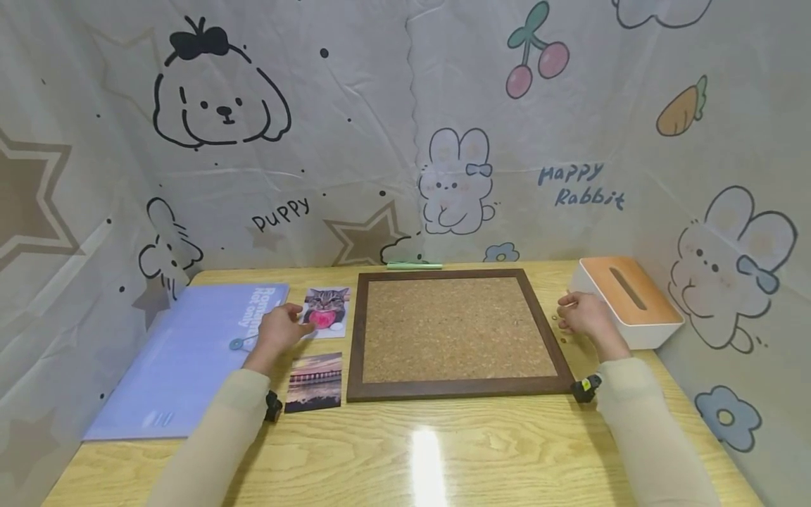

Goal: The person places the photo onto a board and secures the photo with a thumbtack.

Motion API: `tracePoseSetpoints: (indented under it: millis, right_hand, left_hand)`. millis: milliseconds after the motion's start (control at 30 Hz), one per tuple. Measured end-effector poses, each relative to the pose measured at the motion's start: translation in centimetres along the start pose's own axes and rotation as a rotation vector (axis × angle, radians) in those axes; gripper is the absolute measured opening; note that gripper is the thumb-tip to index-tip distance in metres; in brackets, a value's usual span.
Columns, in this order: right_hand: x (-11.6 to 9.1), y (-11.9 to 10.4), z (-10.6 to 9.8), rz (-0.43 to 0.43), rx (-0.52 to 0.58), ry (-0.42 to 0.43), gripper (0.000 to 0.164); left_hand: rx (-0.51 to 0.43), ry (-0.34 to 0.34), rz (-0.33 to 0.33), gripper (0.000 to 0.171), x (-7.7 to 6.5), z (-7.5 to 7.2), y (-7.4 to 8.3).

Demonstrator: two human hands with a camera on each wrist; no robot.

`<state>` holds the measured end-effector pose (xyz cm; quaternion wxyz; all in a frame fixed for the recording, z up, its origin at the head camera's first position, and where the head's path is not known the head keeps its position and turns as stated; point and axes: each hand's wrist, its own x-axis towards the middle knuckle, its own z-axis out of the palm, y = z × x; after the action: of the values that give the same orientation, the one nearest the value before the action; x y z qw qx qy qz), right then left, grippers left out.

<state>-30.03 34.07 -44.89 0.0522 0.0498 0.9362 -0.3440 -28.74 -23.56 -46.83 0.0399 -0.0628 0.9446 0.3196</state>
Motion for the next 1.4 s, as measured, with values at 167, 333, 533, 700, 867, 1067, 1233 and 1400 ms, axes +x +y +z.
tracePoseSetpoints:
  millis: [167,333,533,700,867,1067,1233,1400]
  right_hand:
    - [0.1,0.1,0.1,0.012,0.004,-0.014,0.037]
    - [0.6,0.6,0.4,0.038,0.012,-0.047,0.038]
    - [1.1,0.9,0.6,0.079,0.045,-0.074,0.037]
    - [1.4,1.1,0.6,0.088,0.049,-0.11,0.034]
    - [1.7,1.2,0.6,0.112,0.059,-0.143,0.03]
    - [1.9,1.4,0.9,0.117,0.037,-0.17,0.023]
    - [1.9,1.4,0.9,0.082,-0.003,-0.158,0.019]
    - [1.9,1.5,0.7,0.067,-0.044,-0.158,0.019]
  left_hand:
    - [0.028,0.023,-0.009,0.063,0.4,0.4,-0.2]
    - [0.058,0.045,0.017,0.063,0.5,0.4,-0.2]
    - [0.063,0.032,0.037,0.062,0.2,0.1,-0.1]
    - [0.056,0.003,0.007,0.066,0.1,0.0,0.1]
    - [0.086,-0.02,-0.008,0.072,0.0,0.0,0.2]
    - [0.106,-0.033,0.005,0.072,0.1,0.0,0.4]
    - [0.098,-0.042,0.002,0.072,0.1,-0.1,0.5]
    - [0.075,-0.054,-0.001,0.073,0.2,-0.1,0.5]
